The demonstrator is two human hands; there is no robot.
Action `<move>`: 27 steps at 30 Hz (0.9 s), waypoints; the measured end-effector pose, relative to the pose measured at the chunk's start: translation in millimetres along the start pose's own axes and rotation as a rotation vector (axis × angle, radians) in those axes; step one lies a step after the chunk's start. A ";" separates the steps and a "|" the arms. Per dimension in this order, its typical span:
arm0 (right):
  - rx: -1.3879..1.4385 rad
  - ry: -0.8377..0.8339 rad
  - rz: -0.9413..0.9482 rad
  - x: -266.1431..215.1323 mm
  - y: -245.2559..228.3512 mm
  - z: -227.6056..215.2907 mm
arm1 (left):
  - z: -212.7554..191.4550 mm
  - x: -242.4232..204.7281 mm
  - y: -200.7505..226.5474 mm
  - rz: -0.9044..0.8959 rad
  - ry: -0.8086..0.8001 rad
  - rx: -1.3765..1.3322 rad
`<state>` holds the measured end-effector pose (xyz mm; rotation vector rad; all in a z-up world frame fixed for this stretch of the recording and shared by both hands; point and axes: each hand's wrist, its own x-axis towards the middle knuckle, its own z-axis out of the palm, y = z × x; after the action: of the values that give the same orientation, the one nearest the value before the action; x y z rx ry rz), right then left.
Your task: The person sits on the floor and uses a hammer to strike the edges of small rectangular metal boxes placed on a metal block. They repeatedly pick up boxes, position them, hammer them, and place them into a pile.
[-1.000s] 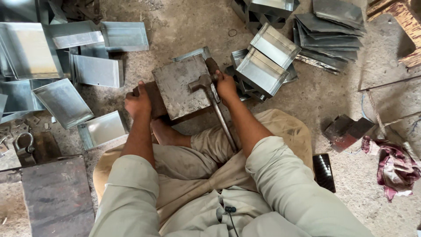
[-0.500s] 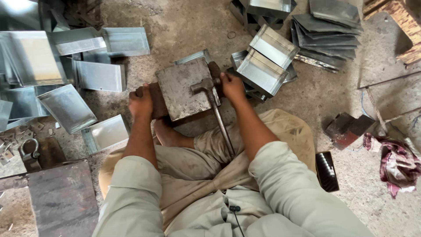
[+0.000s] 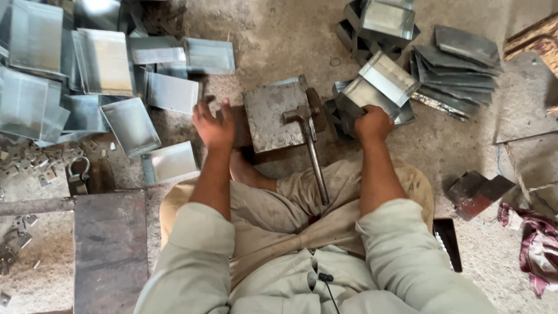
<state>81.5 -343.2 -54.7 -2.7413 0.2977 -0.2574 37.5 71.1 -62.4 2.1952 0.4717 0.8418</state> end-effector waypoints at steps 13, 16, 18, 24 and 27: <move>0.505 -0.047 -0.287 -78.6 -79.7 -52.8 | -53.0 11.5 31.5 -0.786 -0.997 -0.649; 0.654 -0.406 0.028 -99.1 -66.0 -4.1 | -40.9 19.1 11.6 -0.781 -0.787 -0.361; 0.824 -0.616 0.243 -109.3 -61.8 10.2 | -43.0 14.6 3.1 -0.613 -0.644 -0.261; 0.933 -0.552 0.201 -97.2 -64.2 -8.2 | -76.9 27.5 57.8 0.159 -0.432 0.055; 0.792 -0.212 -0.130 -100.4 -68.6 -33.0 | -72.9 29.7 89.2 0.373 -0.565 0.393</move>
<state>-10.4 -268.0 -12.5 -1.9781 -0.0455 -0.0843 15.1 64.2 54.2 2.7980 -0.0656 0.2807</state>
